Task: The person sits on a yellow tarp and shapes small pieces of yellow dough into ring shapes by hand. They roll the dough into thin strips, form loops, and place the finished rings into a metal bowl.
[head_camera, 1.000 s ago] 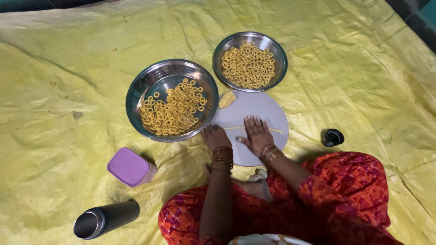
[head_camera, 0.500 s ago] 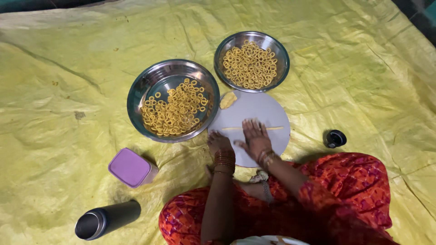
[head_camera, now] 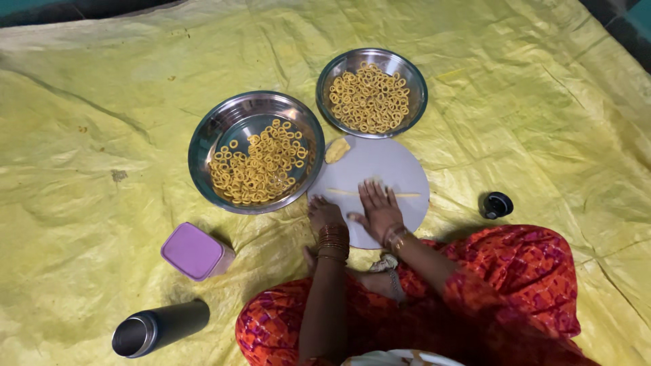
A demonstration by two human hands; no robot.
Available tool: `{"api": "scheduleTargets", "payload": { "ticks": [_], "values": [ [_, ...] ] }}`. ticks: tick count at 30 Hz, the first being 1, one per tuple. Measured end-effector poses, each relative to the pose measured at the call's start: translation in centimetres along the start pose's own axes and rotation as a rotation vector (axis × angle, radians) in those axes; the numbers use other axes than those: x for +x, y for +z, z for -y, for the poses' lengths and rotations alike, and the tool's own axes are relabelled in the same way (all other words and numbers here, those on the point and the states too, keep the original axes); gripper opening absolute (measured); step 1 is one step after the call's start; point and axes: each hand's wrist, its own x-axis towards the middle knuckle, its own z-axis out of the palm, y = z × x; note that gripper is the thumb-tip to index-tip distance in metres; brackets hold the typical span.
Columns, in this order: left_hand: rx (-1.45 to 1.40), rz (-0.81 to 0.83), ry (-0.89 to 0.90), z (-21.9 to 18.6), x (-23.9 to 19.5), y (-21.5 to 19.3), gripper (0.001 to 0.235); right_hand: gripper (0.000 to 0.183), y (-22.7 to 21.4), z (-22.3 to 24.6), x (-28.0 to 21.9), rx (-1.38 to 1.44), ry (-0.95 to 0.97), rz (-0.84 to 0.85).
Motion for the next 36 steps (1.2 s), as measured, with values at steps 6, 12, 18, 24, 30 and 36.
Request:
{"api": "scheduleTargets", "payload": {
  "ticks": [6, 12, 18, 24, 30, 36],
  "values": [
    [0.057, 0.008, -0.023, -0.7, -0.8, -1.2, 0.057, 0.088, 0.1, 0.1, -3.2, -0.098, -0.020, 0.121],
    [0.073, -0.019, -0.009, -0.3, -0.5, 0.0, 0.057, 0.091, -2.6, -0.9, 1.2, -0.066, 0.097, 0.082],
    [0.101, -0.061, -0.013, -0.4, 0.1, 1.3, 0.056, 0.094, 0.7, -0.1, -3.6, -0.061, -0.006, 0.110],
    [0.009, -0.153, -0.044, -0.2, -0.5, 0.6, 0.051, 0.094, -1.6, -1.8, 0.8, -0.071, 0.111, 0.081],
    [-0.014, -0.174, -0.022, 0.1, -3.0, -4.2, 0.044, 0.100, -0.5, -0.2, -1.5, -0.058, 0.092, 0.115],
    [-0.045, -0.239, 0.127, 0.1, -4.7, -8.7, 0.028, 0.079, 0.5, -2.4, -4.9, 0.116, -0.142, -0.029]
  ]
}}
